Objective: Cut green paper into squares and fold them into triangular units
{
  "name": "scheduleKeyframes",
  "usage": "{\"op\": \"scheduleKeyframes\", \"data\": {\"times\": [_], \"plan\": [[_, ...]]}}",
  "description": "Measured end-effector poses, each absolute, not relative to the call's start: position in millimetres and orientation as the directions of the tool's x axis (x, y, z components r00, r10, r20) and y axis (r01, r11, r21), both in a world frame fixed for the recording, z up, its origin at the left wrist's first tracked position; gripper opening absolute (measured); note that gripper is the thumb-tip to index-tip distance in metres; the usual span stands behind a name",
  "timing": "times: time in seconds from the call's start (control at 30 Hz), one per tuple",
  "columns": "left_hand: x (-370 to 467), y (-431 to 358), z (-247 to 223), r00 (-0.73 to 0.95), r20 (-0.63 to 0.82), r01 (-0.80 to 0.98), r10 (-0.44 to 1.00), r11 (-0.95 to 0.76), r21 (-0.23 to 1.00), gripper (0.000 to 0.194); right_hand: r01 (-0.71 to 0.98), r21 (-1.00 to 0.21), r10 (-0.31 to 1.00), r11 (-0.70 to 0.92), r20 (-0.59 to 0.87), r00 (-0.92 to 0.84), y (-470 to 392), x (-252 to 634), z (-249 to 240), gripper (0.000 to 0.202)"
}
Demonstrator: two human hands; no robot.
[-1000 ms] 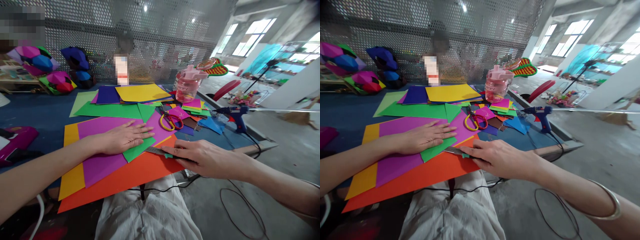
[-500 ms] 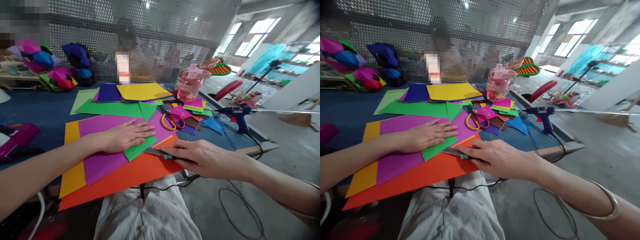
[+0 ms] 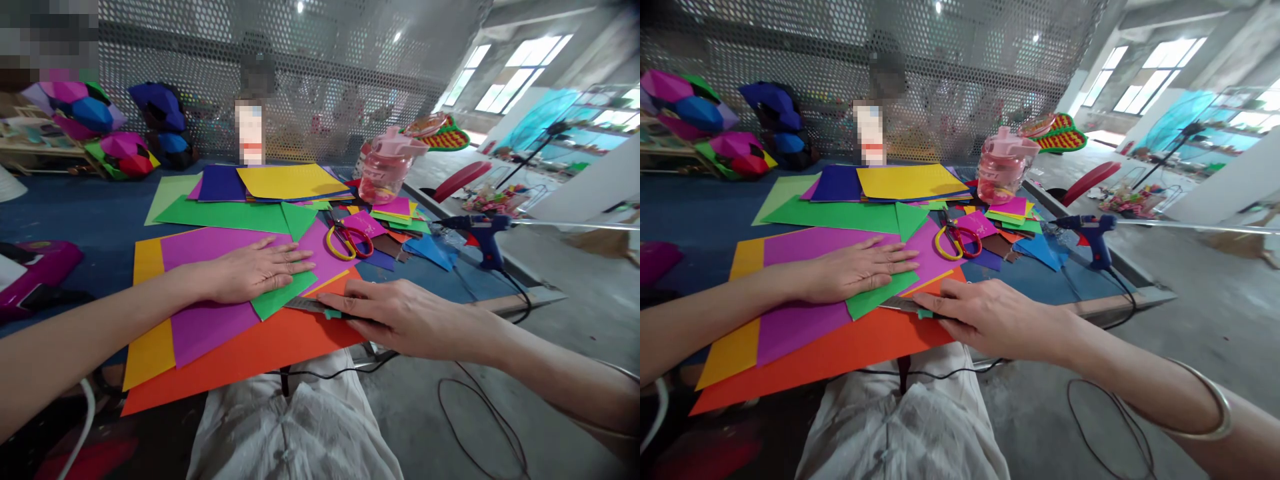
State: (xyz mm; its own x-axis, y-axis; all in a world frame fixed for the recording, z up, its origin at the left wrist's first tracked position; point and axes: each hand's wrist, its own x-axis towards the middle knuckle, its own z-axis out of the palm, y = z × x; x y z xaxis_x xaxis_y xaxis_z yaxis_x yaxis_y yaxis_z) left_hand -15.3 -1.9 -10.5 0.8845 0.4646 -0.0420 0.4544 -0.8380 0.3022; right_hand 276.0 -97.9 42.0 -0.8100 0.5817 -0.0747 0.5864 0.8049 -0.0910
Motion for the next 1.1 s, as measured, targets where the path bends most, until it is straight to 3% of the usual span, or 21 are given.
{"op": "scheduleKeyframes", "data": {"times": [0.13,1.1], "plan": [[-14.7,-1.9,-10.6,0.887,-0.036,0.449,0.460,-0.841,0.302,0.050,0.566,-0.049,0.562,0.823,-0.072,-0.824,-92.2,269.8,41.5,0.051],[-13.4,-3.6,-7.3,0.883,-0.033,0.451,0.468,-0.827,0.336,0.050,0.485,-0.072,0.481,0.872,-0.060,-0.875,-94.1,260.2,43.2,0.054]]}}
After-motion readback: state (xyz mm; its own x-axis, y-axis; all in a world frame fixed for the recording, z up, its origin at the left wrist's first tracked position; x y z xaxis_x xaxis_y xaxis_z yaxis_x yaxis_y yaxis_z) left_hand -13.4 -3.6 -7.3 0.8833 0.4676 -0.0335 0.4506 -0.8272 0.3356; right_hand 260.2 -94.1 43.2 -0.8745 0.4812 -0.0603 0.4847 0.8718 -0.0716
